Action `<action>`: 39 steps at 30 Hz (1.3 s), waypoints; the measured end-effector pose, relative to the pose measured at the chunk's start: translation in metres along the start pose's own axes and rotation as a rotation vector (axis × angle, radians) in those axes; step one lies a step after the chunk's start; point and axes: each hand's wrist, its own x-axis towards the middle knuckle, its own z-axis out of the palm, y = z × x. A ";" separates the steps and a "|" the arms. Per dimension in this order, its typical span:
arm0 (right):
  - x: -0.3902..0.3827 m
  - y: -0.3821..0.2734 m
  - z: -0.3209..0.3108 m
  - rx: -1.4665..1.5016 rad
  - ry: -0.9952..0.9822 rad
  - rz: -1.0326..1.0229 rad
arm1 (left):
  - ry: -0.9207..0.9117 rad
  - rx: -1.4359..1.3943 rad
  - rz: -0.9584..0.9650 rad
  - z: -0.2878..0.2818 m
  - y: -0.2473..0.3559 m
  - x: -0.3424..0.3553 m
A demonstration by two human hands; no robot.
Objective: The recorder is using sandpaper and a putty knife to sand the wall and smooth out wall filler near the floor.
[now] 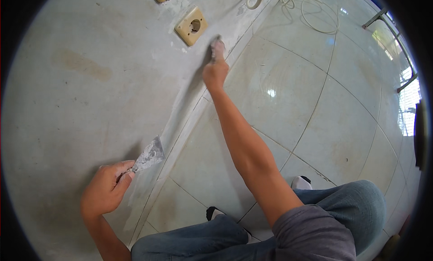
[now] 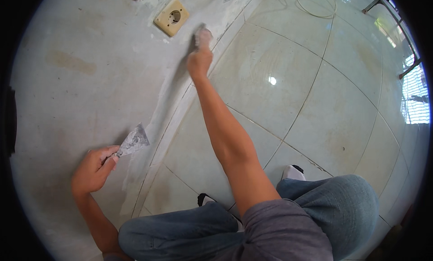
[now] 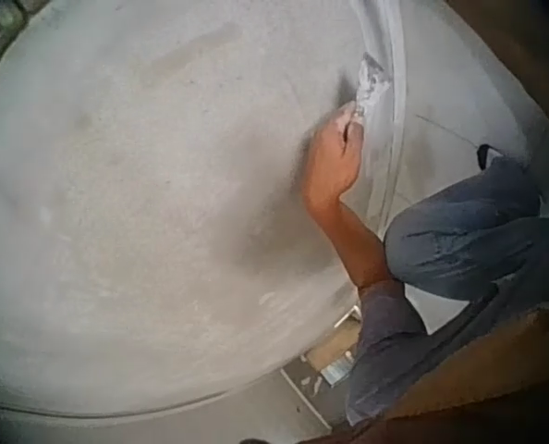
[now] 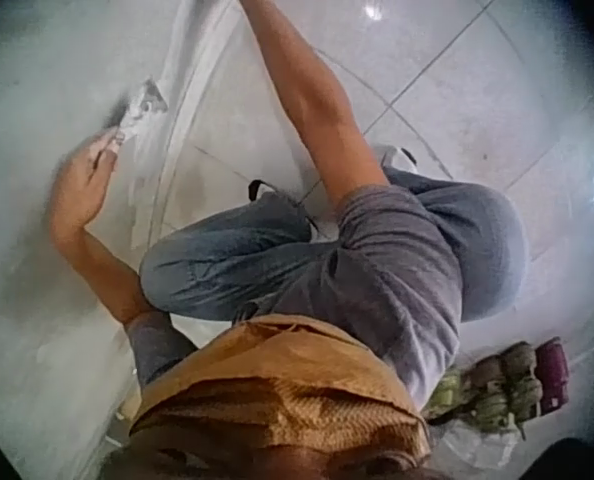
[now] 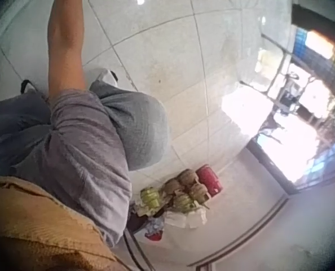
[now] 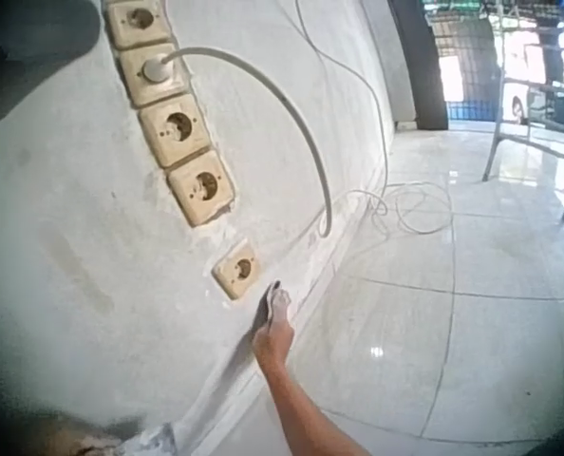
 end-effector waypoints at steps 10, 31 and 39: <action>-0.013 -0.027 0.004 0.016 -0.069 -0.289 | -0.010 0.081 -0.020 -0.002 0.005 0.003; 0.022 -0.009 -0.017 -0.081 -0.066 -0.160 | -0.008 0.052 0.013 0.005 0.010 -0.006; -0.113 0.021 -0.003 -0.109 -0.058 -0.017 | 0.020 0.062 0.013 0.007 -0.001 0.008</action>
